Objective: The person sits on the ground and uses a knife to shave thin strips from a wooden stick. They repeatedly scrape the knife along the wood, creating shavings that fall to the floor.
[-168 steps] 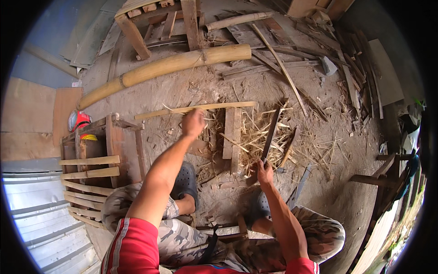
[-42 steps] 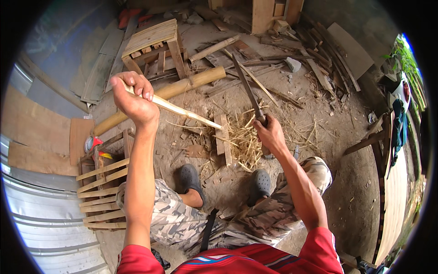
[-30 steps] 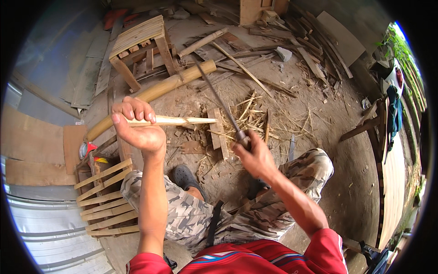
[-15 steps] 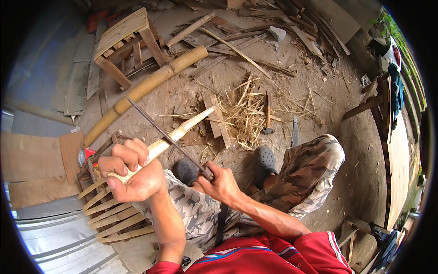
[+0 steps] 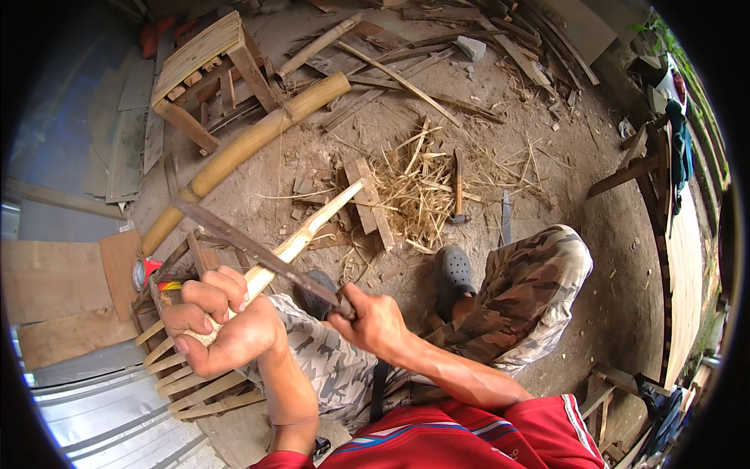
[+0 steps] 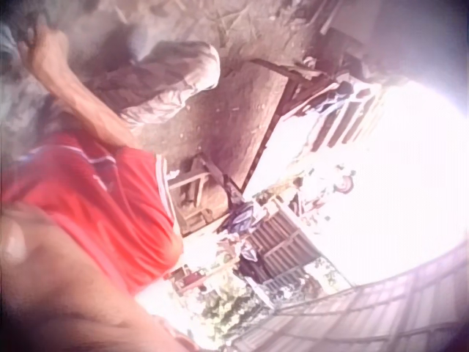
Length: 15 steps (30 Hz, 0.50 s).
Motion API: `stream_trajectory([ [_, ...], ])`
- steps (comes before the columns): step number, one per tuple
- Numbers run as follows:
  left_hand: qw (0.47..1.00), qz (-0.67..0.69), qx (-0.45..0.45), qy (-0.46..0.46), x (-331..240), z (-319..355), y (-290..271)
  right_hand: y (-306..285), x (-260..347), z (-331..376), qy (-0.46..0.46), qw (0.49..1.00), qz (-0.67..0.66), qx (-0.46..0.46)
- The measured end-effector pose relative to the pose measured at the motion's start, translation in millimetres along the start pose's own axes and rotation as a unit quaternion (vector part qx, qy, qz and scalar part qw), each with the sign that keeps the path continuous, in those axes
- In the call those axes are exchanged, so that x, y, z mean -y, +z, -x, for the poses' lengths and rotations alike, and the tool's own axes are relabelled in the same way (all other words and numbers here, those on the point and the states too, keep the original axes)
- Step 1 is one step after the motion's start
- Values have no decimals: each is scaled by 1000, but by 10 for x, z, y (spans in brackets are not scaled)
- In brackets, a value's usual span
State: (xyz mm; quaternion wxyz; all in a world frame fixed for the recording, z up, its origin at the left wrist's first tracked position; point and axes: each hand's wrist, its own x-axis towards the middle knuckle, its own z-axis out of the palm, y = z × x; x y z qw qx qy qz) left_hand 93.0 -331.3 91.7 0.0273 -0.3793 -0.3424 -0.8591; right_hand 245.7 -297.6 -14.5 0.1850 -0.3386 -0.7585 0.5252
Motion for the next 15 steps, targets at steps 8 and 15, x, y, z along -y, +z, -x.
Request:
stream_trajectory([
  [8,999,-25,-39,-5,11,-27,4,-45,-17,-35,-4,999,40,1],
  [15,987,-77,-140,4,61,-159,46,-9,-26,-40,6,999,40,3],
])
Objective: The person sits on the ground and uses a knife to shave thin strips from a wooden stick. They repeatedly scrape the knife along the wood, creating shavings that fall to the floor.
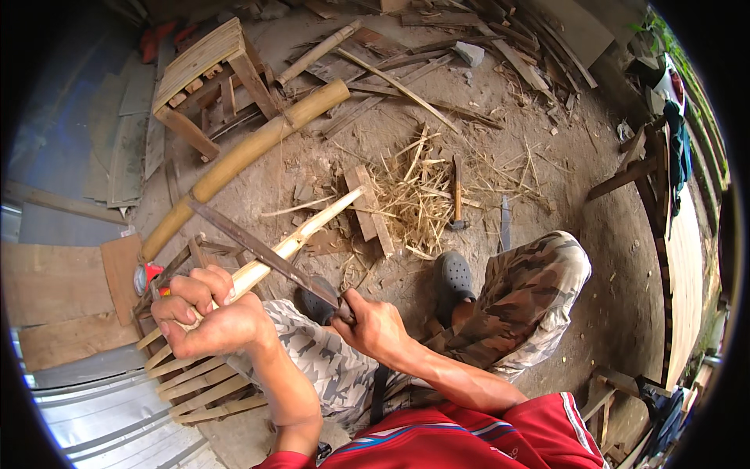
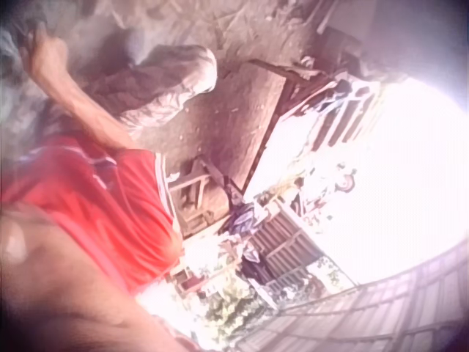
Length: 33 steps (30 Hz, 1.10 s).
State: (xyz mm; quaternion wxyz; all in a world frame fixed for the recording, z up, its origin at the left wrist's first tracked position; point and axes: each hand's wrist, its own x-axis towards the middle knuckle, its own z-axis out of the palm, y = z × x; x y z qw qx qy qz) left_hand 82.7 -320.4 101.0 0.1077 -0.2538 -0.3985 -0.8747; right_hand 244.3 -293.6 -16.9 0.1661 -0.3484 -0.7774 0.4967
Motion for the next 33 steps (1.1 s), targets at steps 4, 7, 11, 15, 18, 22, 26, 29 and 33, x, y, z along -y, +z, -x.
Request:
stream_trajectory([
  [4,998,-35,-40,-15,23,-69,45,54,-138,-30,21,1000,9,5],
  [7,999,-25,-24,-14,7,-91,37,48,42,52,-37,999,17,-4],
  [11,998,-47,-44,-17,5,-35,92,140,-488,-186,81,996,34,-24],
  [15,998,-50,-43,-13,3,-60,28,34,-154,49,-5,999,48,6],
  [18,996,-56,-59,-21,10,-98,177,165,-203,-35,-10,1000,2,-18],
  [22,994,-70,-81,-16,21,-149,133,121,-15,-59,-26,999,-20,-2],
  [26,998,-38,-52,-23,28,-107,104,143,-106,-158,33,999,-16,1],
  [29,997,-51,-55,-20,-8,-89,89,101,-263,-210,28,1000,-13,-5],
  [33,998,-44,-39,-16,15,-64,146,99,-28,-81,-4,999,-37,-4],
])
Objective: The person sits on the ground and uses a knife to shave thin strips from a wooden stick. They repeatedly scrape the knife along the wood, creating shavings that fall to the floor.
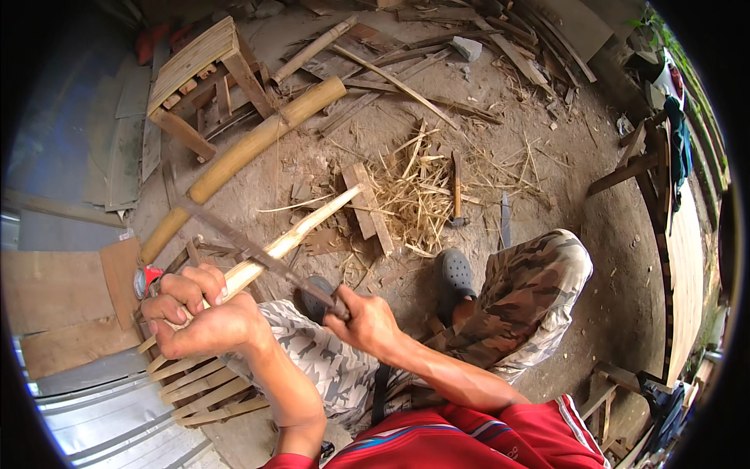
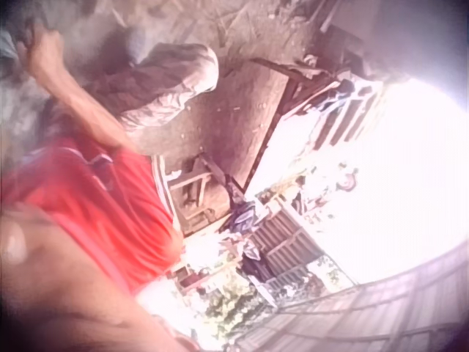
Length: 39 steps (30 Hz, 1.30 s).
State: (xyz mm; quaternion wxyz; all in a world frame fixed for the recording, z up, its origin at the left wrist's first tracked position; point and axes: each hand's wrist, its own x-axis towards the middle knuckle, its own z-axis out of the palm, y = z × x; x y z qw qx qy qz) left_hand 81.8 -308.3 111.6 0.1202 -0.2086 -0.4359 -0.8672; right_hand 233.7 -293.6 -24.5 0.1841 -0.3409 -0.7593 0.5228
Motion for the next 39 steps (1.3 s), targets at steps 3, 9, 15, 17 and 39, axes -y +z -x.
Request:
stream_trajectory([
  [3,1000,19,-6,-9,-25,27,-37,-27,-230,-223,82,996,30,-19],
  [9,1000,-12,-16,-6,0,-27,2,74,-109,-146,29,999,-14,-21],
  [15,1000,15,5,2,78,-173,-32,15,-207,-189,51,998,18,-7],
  [17,996,62,52,-35,114,-203,-22,14,-142,-199,20,1000,6,-10],
  [39,994,-60,77,-51,67,-171,266,-27,286,-174,-5,1000,-17,-1],
])
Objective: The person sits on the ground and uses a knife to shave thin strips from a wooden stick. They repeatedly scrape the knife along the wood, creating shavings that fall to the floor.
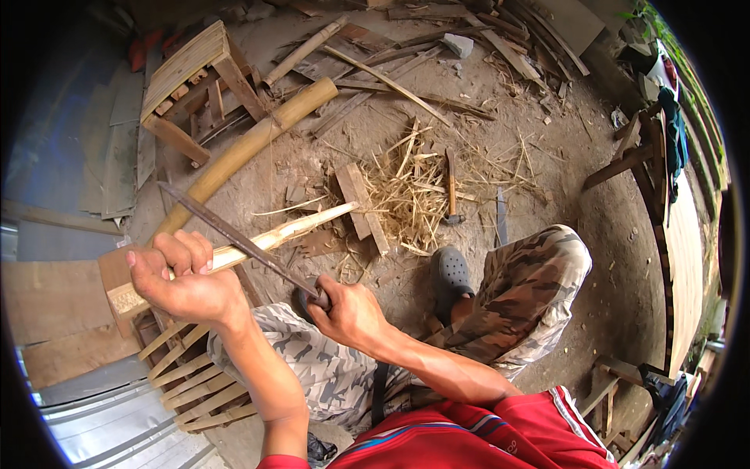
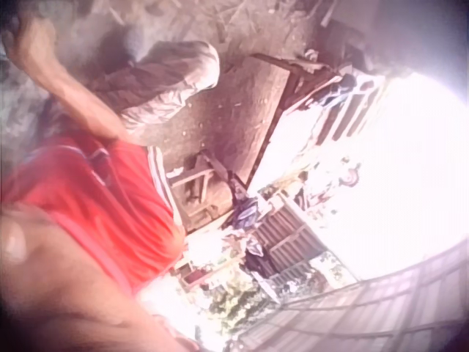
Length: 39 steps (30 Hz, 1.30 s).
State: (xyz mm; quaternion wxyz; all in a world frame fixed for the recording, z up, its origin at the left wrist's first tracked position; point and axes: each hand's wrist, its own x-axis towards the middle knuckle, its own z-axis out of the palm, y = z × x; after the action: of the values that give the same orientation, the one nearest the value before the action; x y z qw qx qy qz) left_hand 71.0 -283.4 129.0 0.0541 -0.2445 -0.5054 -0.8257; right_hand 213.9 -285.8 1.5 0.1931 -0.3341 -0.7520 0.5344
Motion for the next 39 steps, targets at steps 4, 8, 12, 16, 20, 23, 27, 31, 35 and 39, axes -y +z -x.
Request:
stream_trajectory([
  [4,1000,0,-14,-1,-18,96,6,131,-562,-119,90,995,-11,-36],
  [8,999,-3,-35,-12,4,127,-123,75,-210,-17,52,999,-16,6],
  [12,998,11,-62,-24,-1,138,-88,213,-431,-53,59,998,13,-22],
  [16,993,-40,-114,-12,14,7,-161,207,-230,-11,46,999,4,6],
  [20,994,-30,-96,-35,-27,72,-232,289,-553,-6,105,994,13,0],
  [23,993,-32,-109,-19,-28,41,-215,190,-419,22,85,993,60,52],
  [27,997,-8,-69,-35,-26,119,-215,213,-503,23,72,997,33,18],
  [31,992,-38,-115,-19,-14,48,-312,255,-644,-19,104,993,57,27],
  [35,995,9,-99,-25,9,60,-263,355,-953,-134,138,989,47,-10],
  [39,994,0,-105,-21,57,-71,-476,292,-845,-130,88,992,96,-2],
])
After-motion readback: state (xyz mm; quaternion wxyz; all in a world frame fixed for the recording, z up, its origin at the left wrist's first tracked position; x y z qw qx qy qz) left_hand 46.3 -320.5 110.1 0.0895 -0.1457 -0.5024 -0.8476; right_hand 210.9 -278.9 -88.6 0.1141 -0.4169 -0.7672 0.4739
